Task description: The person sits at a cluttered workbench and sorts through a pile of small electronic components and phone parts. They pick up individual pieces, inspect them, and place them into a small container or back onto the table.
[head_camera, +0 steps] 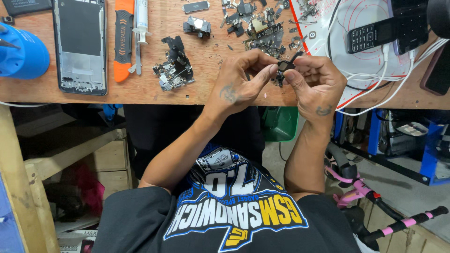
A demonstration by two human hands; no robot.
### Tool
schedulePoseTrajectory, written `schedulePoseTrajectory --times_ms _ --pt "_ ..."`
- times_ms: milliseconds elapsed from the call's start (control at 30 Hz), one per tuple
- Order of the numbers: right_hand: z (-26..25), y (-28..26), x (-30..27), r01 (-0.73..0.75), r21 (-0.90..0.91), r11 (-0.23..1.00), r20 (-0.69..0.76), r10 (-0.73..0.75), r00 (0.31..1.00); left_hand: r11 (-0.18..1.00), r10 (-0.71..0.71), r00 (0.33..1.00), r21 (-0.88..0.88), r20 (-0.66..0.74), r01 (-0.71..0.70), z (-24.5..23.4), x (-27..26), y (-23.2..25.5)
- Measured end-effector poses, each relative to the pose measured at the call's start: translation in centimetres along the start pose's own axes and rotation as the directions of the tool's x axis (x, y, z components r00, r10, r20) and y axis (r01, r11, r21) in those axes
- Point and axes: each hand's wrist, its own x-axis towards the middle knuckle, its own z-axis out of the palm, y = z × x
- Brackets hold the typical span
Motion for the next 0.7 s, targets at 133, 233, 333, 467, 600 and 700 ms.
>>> schedulePoseTrajectory --times_ms 133,233,333,467,600,700 --pt "1.0 -0.3 0.2 -0.035 0.060 0.998 0.013 0.034 0.999 0.997 -0.058 0.998 -0.061 -0.026 0.056 -0.3 -0.3 -0.2" --pt "2.6 -0.4 0.7 -0.009 0.098 0.995 0.031 0.006 1.000 0.999 -0.037 0.987 0.033 -0.158 0.042 -0.7 -0.8 0.0" --pt "4.6 -0.8 1.8 0.061 -0.113 0.992 0.019 -0.059 0.998 0.992 0.002 0.973 0.125 -0.231 0.027 -2.0 -1.8 0.3" --pt "7.8 -1.3 4.0 0.246 -0.313 0.917 0.103 -0.224 0.969 0.951 0.210 0.919 0.288 -0.334 -0.112 -2.8 -2.2 0.2" --pt "10.7 -2.1 6.2 0.384 -0.432 0.816 0.219 -0.318 0.923 0.913 0.319 0.883 0.362 -0.345 -0.188 -2.7 -2.8 0.1" --pt "12.2 -2.4 8.0 0.481 -0.410 0.775 0.309 -0.378 0.872 0.932 0.304 0.882 0.305 -0.359 -0.197 -3.0 -3.0 0.0"
